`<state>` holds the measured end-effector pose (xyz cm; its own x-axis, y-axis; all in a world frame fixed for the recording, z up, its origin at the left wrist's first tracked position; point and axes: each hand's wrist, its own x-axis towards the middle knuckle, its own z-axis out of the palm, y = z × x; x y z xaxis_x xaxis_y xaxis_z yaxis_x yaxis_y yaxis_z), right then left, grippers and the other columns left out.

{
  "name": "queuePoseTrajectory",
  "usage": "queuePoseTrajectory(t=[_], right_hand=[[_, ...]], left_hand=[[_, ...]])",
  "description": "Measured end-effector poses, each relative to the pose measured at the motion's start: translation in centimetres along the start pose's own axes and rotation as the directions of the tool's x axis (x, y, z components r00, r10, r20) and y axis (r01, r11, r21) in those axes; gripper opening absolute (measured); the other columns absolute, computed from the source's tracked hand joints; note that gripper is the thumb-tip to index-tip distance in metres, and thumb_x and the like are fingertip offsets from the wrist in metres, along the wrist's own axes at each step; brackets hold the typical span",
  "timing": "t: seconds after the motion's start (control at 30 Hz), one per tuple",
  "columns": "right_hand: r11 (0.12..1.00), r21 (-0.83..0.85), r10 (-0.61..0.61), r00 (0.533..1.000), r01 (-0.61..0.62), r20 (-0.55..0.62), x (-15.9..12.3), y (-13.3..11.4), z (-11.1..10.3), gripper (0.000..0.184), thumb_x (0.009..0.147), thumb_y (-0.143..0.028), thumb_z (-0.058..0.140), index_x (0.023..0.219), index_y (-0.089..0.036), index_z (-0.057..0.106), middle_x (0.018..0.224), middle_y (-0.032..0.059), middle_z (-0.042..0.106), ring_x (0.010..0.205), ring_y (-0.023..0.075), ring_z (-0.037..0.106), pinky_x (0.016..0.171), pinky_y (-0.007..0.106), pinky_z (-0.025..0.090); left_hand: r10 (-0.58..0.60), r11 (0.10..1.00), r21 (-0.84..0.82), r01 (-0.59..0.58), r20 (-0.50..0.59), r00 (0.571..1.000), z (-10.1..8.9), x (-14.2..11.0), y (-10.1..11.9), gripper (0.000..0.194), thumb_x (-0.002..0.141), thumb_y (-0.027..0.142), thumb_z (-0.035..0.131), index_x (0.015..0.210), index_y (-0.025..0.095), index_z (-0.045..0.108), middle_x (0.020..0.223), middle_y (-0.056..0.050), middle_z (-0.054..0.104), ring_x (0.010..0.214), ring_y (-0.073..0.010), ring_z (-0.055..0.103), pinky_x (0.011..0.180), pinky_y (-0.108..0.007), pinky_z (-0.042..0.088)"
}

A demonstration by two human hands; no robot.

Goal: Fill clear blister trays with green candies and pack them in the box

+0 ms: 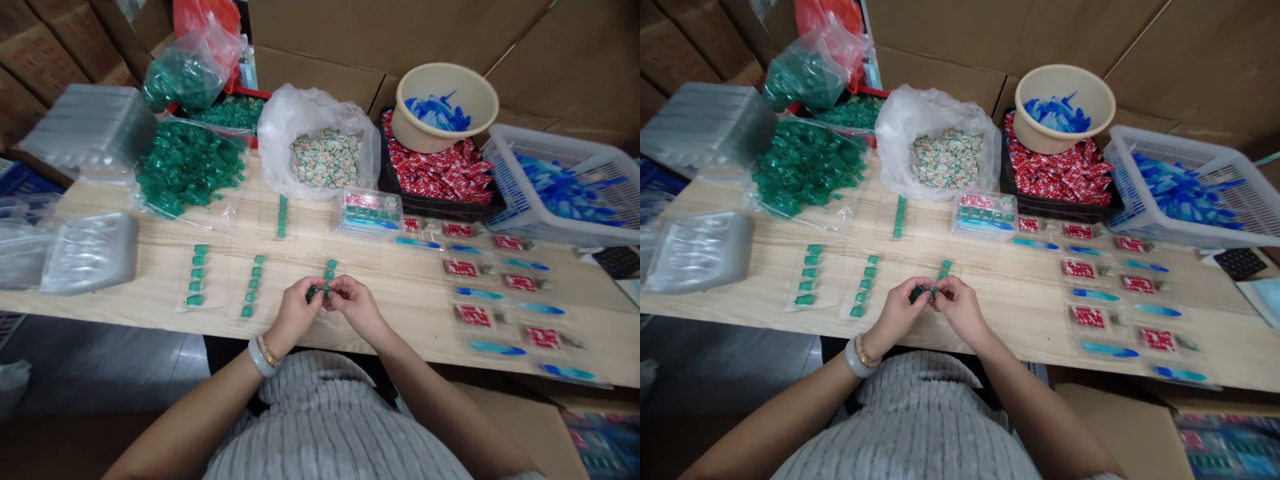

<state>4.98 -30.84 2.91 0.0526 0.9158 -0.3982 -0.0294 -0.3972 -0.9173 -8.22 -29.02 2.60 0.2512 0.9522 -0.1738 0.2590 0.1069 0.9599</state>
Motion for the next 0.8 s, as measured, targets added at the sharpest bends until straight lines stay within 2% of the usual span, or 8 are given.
queuePoseTrajectory(t=[0.1, 0.17, 0.27, 0.37, 0.5, 0.63, 0.7, 0.8], right_hand=[[0.996, 0.053, 0.074, 0.997, -0.075, 0.036, -0.2, -0.4, -0.2, 0.021, 0.058, -0.027, 0.061, 0.071, -0.018, 0.048, 0.057, -0.0042, 0.056, 0.052, 0.0109, 0.057, 0.055, 0.028, 0.05], [0.997, 0.019, 0.079, 0.997, -0.079, 0.009, -0.2, -0.4, -0.2, 0.019, 0.058, -0.025, 0.058, 0.072, -0.018, 0.049, 0.056, -0.0049, 0.055, 0.05, 0.01, 0.056, 0.05, 0.026, 0.049], [0.993, -0.098, 0.059, 0.998, -0.062, -0.034, -0.1, -0.3, -0.3, 0.013, 0.061, -0.025, 0.053, 0.071, -0.017, 0.05, 0.055, -0.0051, 0.053, 0.045, 0.0087, 0.052, 0.044, 0.023, 0.047], [0.959, -0.283, -0.02, 1.0, 0.021, 0.006, -0.1, -0.3, -0.5, 0.01, 0.066, -0.026, 0.05, 0.068, -0.017, 0.051, 0.053, -0.0035, 0.052, 0.047, 0.0097, 0.051, 0.046, 0.023, 0.044], [0.781, -0.582, -0.23, 0.97, 0.228, 0.072, -0.6, -0.9, -0.6, 0.012, 0.071, -0.022, 0.045, 0.066, -0.017, 0.054, 0.057, -0.0003, 0.054, 0.053, 0.0115, 0.05, 0.052, 0.024, 0.04], [0.669, -0.704, -0.303, 0.952, 0.238, 0.034, -0.9, -1.4, -0.2, 0.014, 0.073, -0.018, 0.043, 0.062, -0.017, 0.053, 0.057, 0.0007, 0.054, 0.054, 0.0122, 0.049, 0.054, 0.024, 0.036], [0.657, -0.713, -0.333, 0.943, 0.245, 0.016, -1.0, -1.4, -0.1, 0.014, 0.073, -0.018, 0.043, 0.062, -0.017, 0.051, 0.057, 0.0005, 0.053, 0.054, 0.0121, 0.048, 0.053, 0.023, 0.035], [0.673, -0.683, -0.365, 0.93, 0.284, 0.027, -1.0, -1.4, -0.3, 0.012, 0.074, -0.02, 0.044, 0.064, -0.017, 0.051, 0.057, -0.0002, 0.051, 0.053, 0.0112, 0.047, 0.052, 0.023, 0.035]], left_hand=[[-0.146, 0.978, -0.142, 0.153, 0.059, 0.987, 0.2, 0.1, -0.3, 0.023, 0.072, 0.022, 0.051, 0.093, 0.013, 0.056, 0.081, -0.004, 0.062, 0.063, -0.0118, 0.057, 0.057, -0.024, 0.046], [-0.171, 0.962, -0.193, 0.193, 0.123, 0.977, 0.2, 0.1, -0.3, 0.024, 0.072, 0.024, 0.051, 0.093, 0.012, 0.055, 0.077, -0.004, 0.061, 0.058, -0.0106, 0.054, 0.05, -0.022, 0.043], [-0.069, 0.991, -0.103, 0.082, 0.126, 0.99, 0.0, 0.0, -0.1, 0.019, 0.069, 0.019, 0.054, 0.087, 0.013, 0.057, 0.081, -0.004, 0.062, 0.07, -0.0126, 0.056, 0.063, -0.025, 0.045], [0.004, 1.0, 0.022, -0.006, 0.099, 0.995, -0.1, 0.1, 0.2, 0.014, 0.065, 0.015, 0.056, 0.079, 0.015, 0.056, 0.08, -0.002, 0.061, 0.078, -0.014, 0.055, 0.074, -0.027, 0.043], [0.035, 0.986, 0.161, -0.052, 0.108, 0.994, 0.2, 0.2, 0.7, 0.012, 0.068, 0.011, 0.051, 0.078, 0.015, 0.056, 0.08, -0.003, 0.061, 0.078, -0.0147, 0.056, 0.075, -0.027, 0.043], [0.189, 0.897, 0.378, -0.231, 0.146, 0.971, 0.9, 0.2, 1.0, 0.023, 0.071, 0.009, 0.043, 0.088, 0.014, 0.058, 0.091, -0.008, 0.061, 0.088, -0.0182, 0.054, 0.081, -0.031, 0.041], [0.176, 0.907, 0.362, -0.215, 0.139, 0.975, 0.9, 0.5, 1.0, 0.024, 0.072, 0.008, 0.042, 0.088, 0.014, 0.059, 0.09, -0.008, 0.062, 0.086, -0.018, 0.055, 0.08, -0.031, 0.041], [0.083, 0.976, 0.19, -0.11, 0.145, 0.986, 0.3, 1.2, 0.9, 0.02, 0.072, 0.011, 0.045, 0.084, 0.014, 0.06, 0.085, -0.006, 0.064, 0.081, -0.016, 0.057, 0.077, -0.028, 0.042]])
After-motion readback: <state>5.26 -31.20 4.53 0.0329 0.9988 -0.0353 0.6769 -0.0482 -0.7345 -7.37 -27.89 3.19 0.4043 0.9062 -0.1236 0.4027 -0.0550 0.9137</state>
